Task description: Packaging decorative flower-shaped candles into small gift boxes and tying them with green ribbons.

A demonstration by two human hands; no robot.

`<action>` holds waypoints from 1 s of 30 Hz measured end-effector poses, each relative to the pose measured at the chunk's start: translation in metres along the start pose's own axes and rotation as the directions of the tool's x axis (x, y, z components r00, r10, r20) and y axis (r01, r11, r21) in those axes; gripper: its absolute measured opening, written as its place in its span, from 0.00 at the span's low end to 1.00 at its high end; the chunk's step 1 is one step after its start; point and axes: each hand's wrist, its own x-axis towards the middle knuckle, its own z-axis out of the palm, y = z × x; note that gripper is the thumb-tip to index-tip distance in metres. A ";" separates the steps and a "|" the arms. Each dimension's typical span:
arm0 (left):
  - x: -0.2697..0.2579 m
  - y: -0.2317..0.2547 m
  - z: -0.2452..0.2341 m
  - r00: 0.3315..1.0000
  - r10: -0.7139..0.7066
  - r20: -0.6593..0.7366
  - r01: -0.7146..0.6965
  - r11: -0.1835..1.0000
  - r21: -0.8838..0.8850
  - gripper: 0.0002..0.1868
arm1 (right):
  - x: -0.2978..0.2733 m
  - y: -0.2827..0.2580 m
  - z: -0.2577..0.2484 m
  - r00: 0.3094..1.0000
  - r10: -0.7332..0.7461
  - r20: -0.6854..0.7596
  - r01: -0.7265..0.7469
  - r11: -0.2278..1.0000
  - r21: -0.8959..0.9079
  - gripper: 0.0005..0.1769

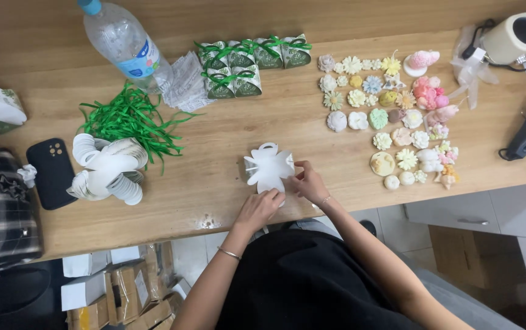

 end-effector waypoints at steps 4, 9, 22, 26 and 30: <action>0.018 0.019 -0.080 0.947 0.135 -0.293 -0.212 0.945 -0.250 0.23 | -0.012 -0.001 -0.011 0.993 -0.114 -0.013 0.115 0.983 0.141 0.31; 0.048 -0.058 -0.092 0.853 -0.299 -0.427 0.153 0.927 -0.343 0.11 | -0.037 -0.016 -0.032 0.972 -0.155 -0.175 0.192 0.957 0.219 0.22; 0.150 -0.261 -0.114 0.728 -0.550 -0.409 0.576 0.815 -0.069 0.32 | -0.047 -0.023 -0.032 0.950 -0.249 -0.191 0.266 0.961 0.070 0.09; 0.161 -0.296 -0.083 0.701 -0.569 -0.430 0.659 0.748 0.085 0.14 | -0.052 -0.025 -0.032 0.956 -0.233 -0.180 0.246 0.968 0.053 0.09; 0.160 -0.289 -0.101 0.668 -0.593 -0.449 0.708 0.693 0.138 0.05 | -0.054 -0.026 -0.032 0.963 -0.210 -0.169 0.218 0.975 0.031 0.09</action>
